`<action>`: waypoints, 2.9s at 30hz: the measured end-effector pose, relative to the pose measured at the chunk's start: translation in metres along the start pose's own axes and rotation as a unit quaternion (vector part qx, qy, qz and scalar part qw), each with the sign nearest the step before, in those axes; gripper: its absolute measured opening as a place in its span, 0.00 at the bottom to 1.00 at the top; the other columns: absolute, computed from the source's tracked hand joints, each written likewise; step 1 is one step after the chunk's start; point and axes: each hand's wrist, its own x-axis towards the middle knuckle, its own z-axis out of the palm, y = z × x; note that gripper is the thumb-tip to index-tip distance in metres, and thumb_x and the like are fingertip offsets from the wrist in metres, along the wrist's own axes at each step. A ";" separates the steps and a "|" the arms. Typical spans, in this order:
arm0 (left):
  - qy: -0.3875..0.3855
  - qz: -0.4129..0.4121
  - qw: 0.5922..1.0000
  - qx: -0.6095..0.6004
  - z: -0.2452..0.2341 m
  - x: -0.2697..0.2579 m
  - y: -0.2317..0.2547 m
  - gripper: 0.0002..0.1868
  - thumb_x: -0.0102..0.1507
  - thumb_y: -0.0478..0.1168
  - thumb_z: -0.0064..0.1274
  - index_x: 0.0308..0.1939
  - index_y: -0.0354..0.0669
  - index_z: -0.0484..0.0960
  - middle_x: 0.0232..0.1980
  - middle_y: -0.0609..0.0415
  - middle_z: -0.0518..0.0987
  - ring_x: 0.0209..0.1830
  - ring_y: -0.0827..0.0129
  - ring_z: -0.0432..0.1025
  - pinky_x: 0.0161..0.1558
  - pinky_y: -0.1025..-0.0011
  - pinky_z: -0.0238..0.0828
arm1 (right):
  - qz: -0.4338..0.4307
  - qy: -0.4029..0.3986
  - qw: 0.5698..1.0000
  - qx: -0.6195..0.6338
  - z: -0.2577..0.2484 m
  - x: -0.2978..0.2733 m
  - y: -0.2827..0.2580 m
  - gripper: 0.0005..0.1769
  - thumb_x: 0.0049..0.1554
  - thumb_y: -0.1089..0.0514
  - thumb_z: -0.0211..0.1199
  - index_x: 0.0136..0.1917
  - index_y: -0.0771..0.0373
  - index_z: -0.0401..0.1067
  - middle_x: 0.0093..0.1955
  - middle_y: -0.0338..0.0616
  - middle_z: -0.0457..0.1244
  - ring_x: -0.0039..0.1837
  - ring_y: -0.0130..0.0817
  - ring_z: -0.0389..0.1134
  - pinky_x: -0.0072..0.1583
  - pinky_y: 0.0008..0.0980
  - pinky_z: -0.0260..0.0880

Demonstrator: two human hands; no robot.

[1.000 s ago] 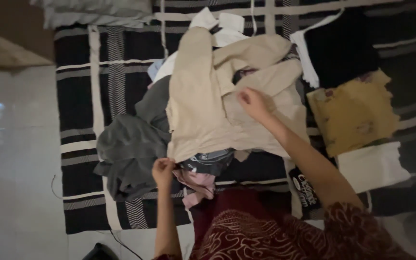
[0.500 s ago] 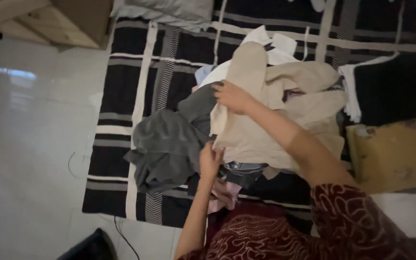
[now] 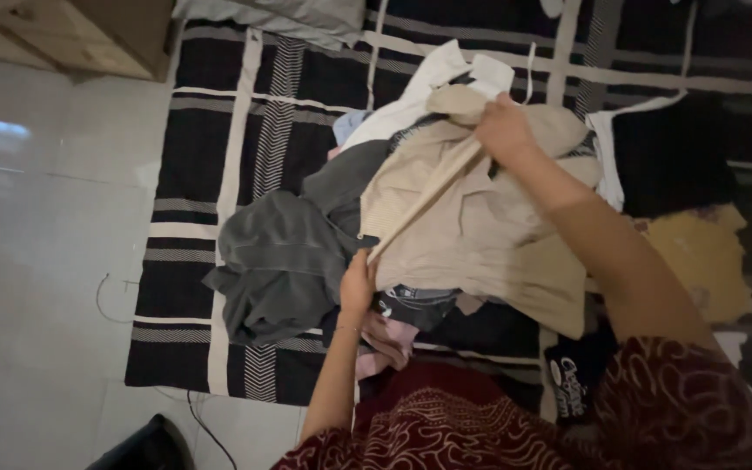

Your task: Folding various items of laundry on a bed.

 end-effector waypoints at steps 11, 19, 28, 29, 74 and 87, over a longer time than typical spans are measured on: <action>0.067 0.044 0.993 0.082 0.014 -0.010 -0.014 0.13 0.70 0.42 0.48 0.59 0.53 0.74 0.54 0.42 0.80 0.47 0.38 0.76 0.44 0.47 0.72 | 0.244 0.083 0.958 0.126 -0.032 -0.226 0.020 0.08 0.55 0.61 0.60 0.50 0.60 0.74 0.44 0.47 0.66 0.51 0.48 0.66 0.62 0.58 0.62; 0.163 0.189 0.922 0.297 0.001 -0.026 0.043 0.10 0.61 0.42 0.53 0.45 0.46 0.78 0.59 0.45 0.78 0.55 0.48 0.73 0.53 0.54 0.68 | 0.313 -0.009 0.932 0.183 0.030 -0.385 -0.084 0.04 0.54 0.62 0.58 0.44 0.61 0.68 0.42 0.50 0.62 0.51 0.51 0.63 0.52 0.55 0.59; 0.006 0.320 0.886 0.336 0.010 0.000 0.015 0.16 0.61 0.36 0.50 0.54 0.41 0.79 0.45 0.48 0.75 0.48 0.51 0.71 0.52 0.56 0.66 | 0.283 -0.005 0.870 0.403 0.043 -0.414 -0.126 0.12 0.44 0.69 0.60 0.44 0.67 0.65 0.40 0.55 0.60 0.48 0.58 0.63 0.50 0.53 0.61; 0.019 0.332 0.882 0.334 0.008 0.002 0.016 0.17 0.61 0.35 0.49 0.54 0.41 0.78 0.45 0.47 0.75 0.49 0.51 0.71 0.51 0.57 0.67 | 0.299 0.000 0.875 0.380 0.049 -0.417 -0.128 0.11 0.48 0.70 0.60 0.46 0.65 0.66 0.43 0.53 0.61 0.49 0.57 0.63 0.51 0.51 0.62; -0.133 0.073 0.971 0.184 0.123 0.093 0.096 0.20 0.61 0.49 0.59 0.54 0.48 0.79 0.43 0.48 0.85 0.45 0.53 0.79 0.51 0.50 0.67 | 0.391 -0.070 0.811 0.430 0.148 -0.368 -0.081 0.47 0.40 0.54 0.73 0.72 0.61 0.63 0.75 0.55 0.53 0.76 0.57 0.48 0.70 0.62 0.46; -0.064 0.250 0.966 -0.023 0.096 0.079 0.124 0.20 0.60 0.26 0.52 0.56 0.41 0.77 0.48 0.42 0.83 0.49 0.48 0.80 0.49 0.61 0.76 | 0.398 -0.116 0.809 0.417 0.135 -0.337 -0.023 0.23 0.46 0.57 0.67 0.57 0.50 0.81 0.53 0.60 0.66 0.63 0.63 0.60 0.70 0.72 0.41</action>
